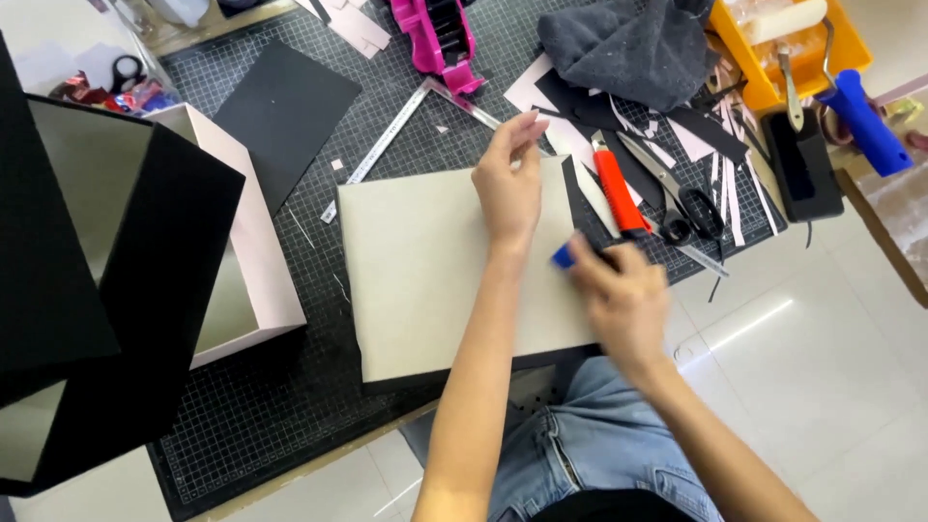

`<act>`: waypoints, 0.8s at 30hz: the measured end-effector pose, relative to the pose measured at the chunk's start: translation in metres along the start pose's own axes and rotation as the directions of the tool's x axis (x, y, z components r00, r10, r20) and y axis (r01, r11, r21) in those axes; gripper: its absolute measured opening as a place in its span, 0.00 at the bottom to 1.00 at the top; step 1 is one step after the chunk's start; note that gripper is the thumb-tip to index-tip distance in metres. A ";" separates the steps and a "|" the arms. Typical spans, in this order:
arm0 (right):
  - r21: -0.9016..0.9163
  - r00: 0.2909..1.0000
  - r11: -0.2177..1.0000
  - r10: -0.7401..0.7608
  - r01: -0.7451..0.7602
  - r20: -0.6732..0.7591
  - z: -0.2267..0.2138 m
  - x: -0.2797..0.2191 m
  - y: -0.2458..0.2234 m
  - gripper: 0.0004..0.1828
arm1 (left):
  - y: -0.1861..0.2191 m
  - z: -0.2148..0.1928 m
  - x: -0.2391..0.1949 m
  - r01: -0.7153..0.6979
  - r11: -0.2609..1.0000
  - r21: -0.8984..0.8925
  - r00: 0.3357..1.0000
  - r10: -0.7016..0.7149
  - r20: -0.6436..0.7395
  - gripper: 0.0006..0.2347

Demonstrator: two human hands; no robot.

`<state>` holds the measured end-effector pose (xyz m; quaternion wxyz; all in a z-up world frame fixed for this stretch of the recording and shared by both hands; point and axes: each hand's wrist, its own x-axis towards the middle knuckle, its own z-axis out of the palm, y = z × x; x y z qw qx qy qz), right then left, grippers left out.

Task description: The person assembles a paper box by applying glue to the edges of a white sheet, folding it into a rectangular shape, and securing the seams with a blue plastic tool. They trim excess material with scissors and repeat the process on another side.

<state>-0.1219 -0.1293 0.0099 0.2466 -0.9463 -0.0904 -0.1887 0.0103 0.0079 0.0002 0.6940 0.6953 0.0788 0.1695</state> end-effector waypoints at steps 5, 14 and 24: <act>0.266 0.993 0.958 0.102 -0.112 0.052 -0.020 0.002 0.001 0.20 | -0.030 0.011 -0.004 -0.247 0.891 0.381 0.966 0.194 0.173 0.16; 0.190 0.986 0.974 0.104 -0.127 0.128 -0.020 -0.037 -0.003 0.19 | -0.022 0.011 -0.007 -0.345 0.757 0.555 0.918 0.150 0.366 0.18; -0.031 0.981 0.999 0.049 -0.044 0.185 -0.040 -0.064 0.007 0.19 | -0.018 0.011 -0.007 -0.361 0.735 0.575 0.917 0.165 0.364 0.16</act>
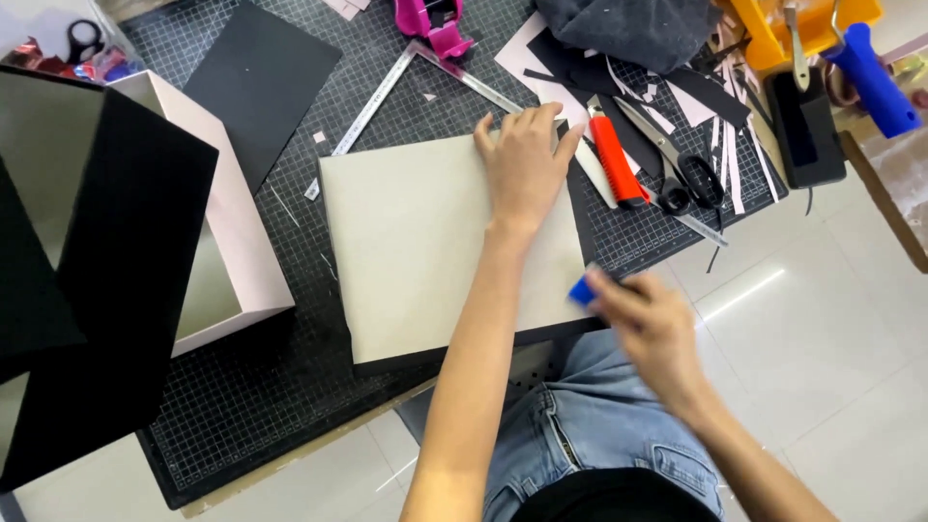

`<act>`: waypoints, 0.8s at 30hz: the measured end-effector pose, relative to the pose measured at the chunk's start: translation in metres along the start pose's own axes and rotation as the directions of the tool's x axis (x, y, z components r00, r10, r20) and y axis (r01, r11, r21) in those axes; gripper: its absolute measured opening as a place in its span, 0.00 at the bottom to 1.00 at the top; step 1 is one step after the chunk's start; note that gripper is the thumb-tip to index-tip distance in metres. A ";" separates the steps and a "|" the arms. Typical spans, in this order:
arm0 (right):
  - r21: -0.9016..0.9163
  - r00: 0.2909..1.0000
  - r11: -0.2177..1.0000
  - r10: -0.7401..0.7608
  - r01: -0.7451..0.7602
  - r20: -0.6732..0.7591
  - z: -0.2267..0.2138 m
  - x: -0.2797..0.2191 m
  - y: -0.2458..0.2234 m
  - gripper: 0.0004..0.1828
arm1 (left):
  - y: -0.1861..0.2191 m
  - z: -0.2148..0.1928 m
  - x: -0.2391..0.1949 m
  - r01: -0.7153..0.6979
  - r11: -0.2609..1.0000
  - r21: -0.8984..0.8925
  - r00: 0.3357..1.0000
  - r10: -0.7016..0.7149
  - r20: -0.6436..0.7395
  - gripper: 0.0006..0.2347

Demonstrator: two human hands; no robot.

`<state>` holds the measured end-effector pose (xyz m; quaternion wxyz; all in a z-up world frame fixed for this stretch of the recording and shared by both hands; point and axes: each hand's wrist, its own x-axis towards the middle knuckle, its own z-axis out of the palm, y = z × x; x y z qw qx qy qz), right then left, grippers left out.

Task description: The person assembles a paper box by applying glue to the edges of a white sheet, folding it into a rectangular shape, and securing the seams with a blue plastic tool. They trim excess material with scissors and repeat the process on another side.

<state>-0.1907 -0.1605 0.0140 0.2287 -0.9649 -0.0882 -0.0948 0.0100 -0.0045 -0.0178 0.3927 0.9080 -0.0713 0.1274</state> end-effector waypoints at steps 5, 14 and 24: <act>-0.082 1.000 0.996 -0.022 0.022 0.001 -0.009 -0.014 0.014 0.19 | 0.004 -0.006 0.001 0.002 0.999 -0.038 1.000 -0.001 0.015 0.15; -0.156 0.974 0.962 -0.227 0.225 0.001 -0.014 -0.009 0.019 0.22 | 0.010 -0.010 0.002 0.027 0.992 0.122 0.999 -0.022 -0.041 0.15; -0.215 0.950 0.947 -0.272 0.237 -0.152 0.015 0.061 0.046 0.17 | 0.006 -0.009 0.002 0.034 0.999 -0.010 0.999 -0.034 0.009 0.10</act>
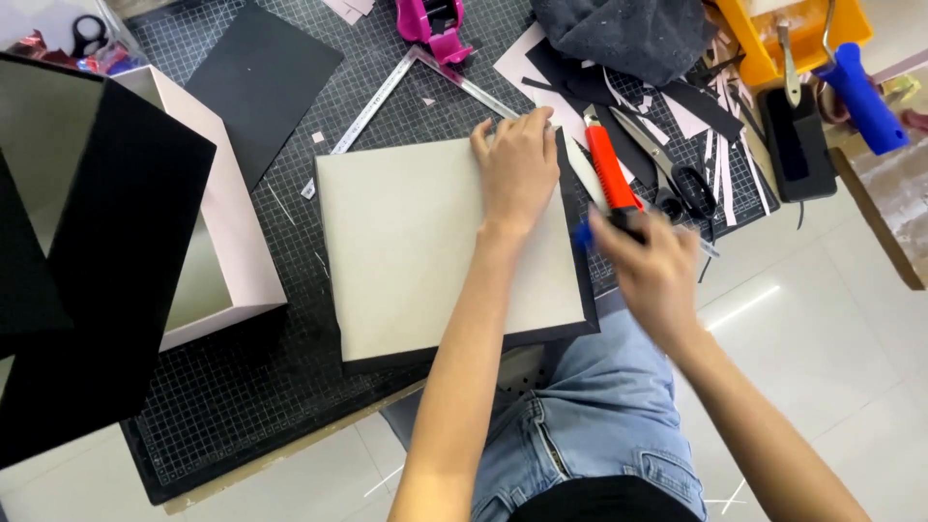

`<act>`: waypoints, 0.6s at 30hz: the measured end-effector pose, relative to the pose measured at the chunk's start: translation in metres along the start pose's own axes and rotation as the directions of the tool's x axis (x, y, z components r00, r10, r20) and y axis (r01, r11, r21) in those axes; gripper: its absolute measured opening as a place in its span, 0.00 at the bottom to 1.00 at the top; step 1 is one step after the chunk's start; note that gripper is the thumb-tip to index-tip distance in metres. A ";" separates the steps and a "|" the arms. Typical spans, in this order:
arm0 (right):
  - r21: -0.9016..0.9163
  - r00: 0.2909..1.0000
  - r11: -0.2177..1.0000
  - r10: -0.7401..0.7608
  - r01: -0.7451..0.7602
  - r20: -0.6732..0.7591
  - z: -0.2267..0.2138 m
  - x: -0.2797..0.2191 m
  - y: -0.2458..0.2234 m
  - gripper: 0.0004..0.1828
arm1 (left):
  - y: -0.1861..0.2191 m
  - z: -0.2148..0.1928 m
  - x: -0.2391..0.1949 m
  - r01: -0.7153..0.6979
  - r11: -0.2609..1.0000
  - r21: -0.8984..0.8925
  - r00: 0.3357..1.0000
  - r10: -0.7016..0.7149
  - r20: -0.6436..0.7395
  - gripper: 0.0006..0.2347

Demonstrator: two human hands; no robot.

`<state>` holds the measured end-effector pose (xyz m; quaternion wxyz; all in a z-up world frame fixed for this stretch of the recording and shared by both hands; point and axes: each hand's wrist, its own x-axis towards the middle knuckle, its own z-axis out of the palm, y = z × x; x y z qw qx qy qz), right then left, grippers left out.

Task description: The person assembles a paper box by applying glue to the edges of a white sheet, folding it into a rectangular shape, and securing the seams with a blue plastic tool. They trim excess material with scissors and repeat the process on another side.

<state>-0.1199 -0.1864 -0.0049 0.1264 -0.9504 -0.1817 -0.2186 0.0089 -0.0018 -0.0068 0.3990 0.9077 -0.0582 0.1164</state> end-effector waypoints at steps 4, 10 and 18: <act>0.001 0.991 0.997 -0.078 0.079 -0.112 0.012 0.029 0.005 0.15 | 0.003 -0.006 -0.002 0.004 1.000 -0.025 1.000 -0.005 -0.014 0.11; 0.026 0.995 0.997 -0.065 0.067 -0.080 0.005 0.031 -0.004 0.15 | 0.004 -0.008 0.000 0.010 1.000 -0.020 1.000 -0.010 -0.020 0.12; 0.037 0.996 0.995 -0.088 0.089 -0.030 0.018 0.019 0.013 0.18 | 0.001 -0.001 0.000 0.045 0.999 -0.020 0.999 -0.045 -0.003 0.13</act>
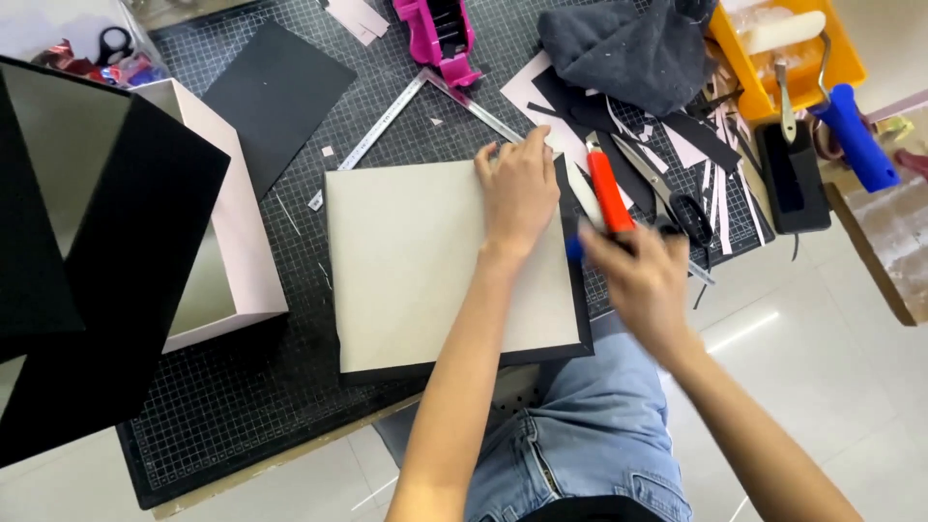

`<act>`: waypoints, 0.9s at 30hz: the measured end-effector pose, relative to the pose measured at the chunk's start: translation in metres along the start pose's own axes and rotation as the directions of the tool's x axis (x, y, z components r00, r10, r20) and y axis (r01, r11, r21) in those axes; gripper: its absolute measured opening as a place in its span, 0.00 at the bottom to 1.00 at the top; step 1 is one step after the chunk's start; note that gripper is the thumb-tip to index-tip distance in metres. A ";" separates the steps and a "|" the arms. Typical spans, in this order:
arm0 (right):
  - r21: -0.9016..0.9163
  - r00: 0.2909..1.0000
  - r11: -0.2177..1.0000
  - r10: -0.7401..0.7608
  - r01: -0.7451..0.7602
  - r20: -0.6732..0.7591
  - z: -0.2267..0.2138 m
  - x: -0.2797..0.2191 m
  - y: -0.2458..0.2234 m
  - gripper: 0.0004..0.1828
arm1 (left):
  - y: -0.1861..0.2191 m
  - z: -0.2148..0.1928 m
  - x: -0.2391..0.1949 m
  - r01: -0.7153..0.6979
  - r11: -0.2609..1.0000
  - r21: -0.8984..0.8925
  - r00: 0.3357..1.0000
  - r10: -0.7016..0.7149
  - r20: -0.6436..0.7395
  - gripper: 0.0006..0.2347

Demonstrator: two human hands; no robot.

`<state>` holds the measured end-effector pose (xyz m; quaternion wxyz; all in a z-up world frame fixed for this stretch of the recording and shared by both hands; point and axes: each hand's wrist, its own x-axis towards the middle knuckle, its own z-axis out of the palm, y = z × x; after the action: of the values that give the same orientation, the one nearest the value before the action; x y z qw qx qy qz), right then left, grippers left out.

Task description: The person assembles a paper box by applying glue to the edges of a white sheet, folding it into a rectangular shape, and securing the seams with a blue plastic tool. They trim excess material with scissors and repeat the process on another side.

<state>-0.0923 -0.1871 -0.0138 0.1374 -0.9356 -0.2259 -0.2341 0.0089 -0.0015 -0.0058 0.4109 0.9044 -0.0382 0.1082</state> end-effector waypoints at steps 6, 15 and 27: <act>-0.038 0.995 0.999 -0.012 0.008 -0.103 0.014 0.040 0.001 0.15 | 0.004 -0.005 -0.002 -0.012 1.000 -0.010 1.000 0.012 -0.023 0.14; -0.042 0.998 0.999 0.002 -0.005 -0.063 0.017 0.033 0.004 0.17 | 0.004 -0.007 -0.003 -0.015 1.000 -0.024 0.998 0.013 -0.054 0.15; 0.099 0.996 0.995 -0.025 0.016 0.083 -0.026 -0.031 -0.045 0.19 | 0.023 0.001 0.008 0.181 0.968 0.175 0.983 -0.185 0.007 0.22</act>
<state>-0.1488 -0.1685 -0.0008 0.1711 -0.9344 -0.2523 -0.1844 0.0132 -0.0170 0.0119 0.3384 0.9376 0.0499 0.0622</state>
